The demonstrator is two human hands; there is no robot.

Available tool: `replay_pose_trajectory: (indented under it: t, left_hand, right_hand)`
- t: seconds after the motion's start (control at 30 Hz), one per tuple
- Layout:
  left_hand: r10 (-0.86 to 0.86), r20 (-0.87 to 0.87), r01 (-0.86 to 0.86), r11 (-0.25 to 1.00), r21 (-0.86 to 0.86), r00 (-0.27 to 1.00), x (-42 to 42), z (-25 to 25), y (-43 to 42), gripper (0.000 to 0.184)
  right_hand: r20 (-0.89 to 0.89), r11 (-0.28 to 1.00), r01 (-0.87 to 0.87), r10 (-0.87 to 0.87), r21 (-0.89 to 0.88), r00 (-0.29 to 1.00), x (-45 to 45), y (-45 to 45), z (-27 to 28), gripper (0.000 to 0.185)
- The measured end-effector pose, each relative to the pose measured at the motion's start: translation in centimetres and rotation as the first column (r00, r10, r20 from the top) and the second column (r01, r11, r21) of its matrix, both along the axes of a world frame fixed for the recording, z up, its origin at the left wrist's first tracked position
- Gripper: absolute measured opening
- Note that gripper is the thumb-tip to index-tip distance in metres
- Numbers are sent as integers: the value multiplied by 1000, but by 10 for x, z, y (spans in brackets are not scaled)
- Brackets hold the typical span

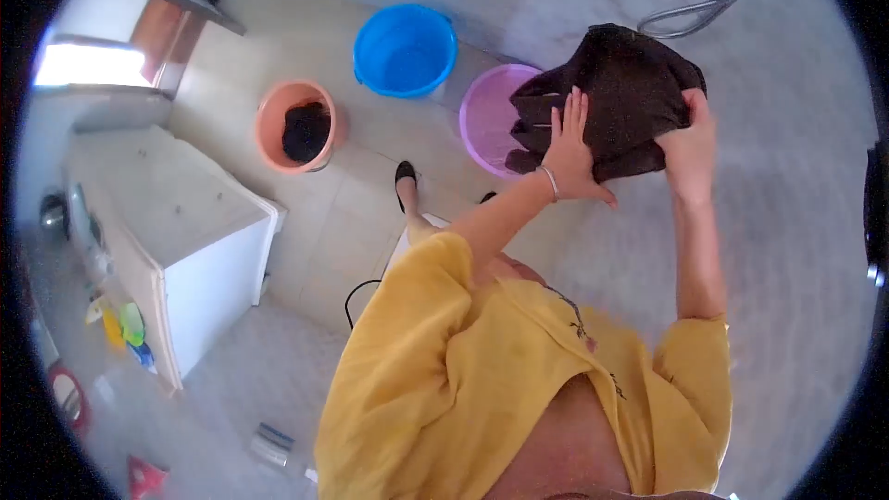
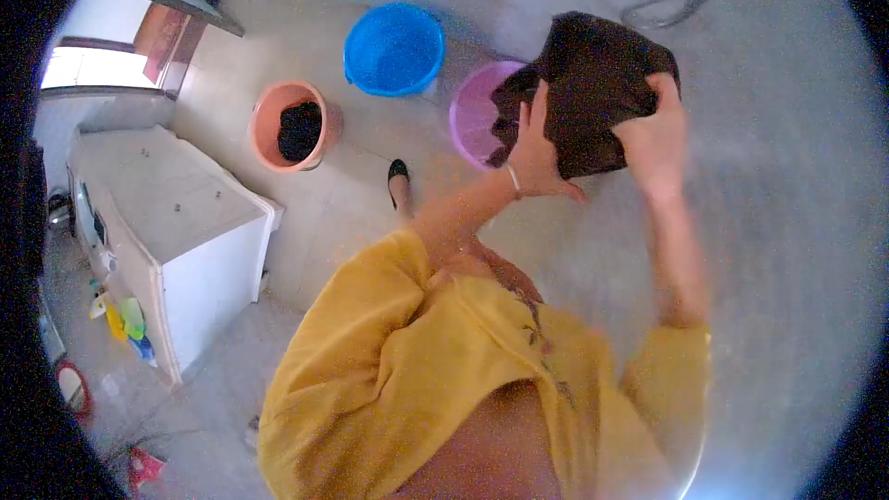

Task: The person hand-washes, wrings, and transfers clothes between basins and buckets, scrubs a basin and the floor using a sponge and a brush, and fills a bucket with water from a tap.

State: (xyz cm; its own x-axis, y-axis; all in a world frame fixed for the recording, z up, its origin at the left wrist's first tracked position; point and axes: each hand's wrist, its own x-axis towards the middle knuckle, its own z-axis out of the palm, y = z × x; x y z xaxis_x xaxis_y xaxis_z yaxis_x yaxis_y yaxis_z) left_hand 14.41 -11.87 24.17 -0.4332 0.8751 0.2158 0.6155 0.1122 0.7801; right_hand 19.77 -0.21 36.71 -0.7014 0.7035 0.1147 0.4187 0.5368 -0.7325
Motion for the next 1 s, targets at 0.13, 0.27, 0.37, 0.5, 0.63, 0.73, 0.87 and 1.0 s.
replay_pose_trajectory:
  t: [0.13, 0.27, 0.37, 0.5, 0.63, 0.73, 0.87, 1.0]
  left_hand:
    - [121, 310, -223, 921, 320, 943, 17, -5, 7, 101]
    - [184, 420, -351, 863, 364, 889, 27, -14, 28, 80]
    - [189, 490, -389, 854, 345, 851, 21, -10, 35, 65]
    - [180, 585, -492, 755, 433, 791, 16, 3, 33, 55]
    - [270, 632, -573, 745, 341, 727, 8, 19, 31, 58]
    - [173, 715, -583, 719, 379, 678, 5, 12, 33, 62]
    - [80, 865, -586, 766, 265, 496, -4, 16, 26, 62]
    - [-222, 955, -551, 781, 296, 197, -11, 11, 13, 60]
  right_hand:
    - [-101, 992, 25, -38, -124, 994, 2, -26, -1, 38]
    - [-228, 983, 60, -99, -173, 969, 4, -44, 2, 42]
    - [-306, 978, 43, -106, -204, 946, 8, -47, 4, 45]
    - [-360, 946, -75, -47, -316, 932, 12, -49, 17, 49]
    - [-484, 846, -348, 125, -404, 866, 29, -28, 23, 56]
    - [-377, 909, -277, 149, -312, 914, 52, -4, 20, 65]
    - [-396, 988, -101, 139, 116, 908, 70, 19, -11, 78]
    - [-160, 943, -266, 236, -199, 958, 77, 24, -89, 97]
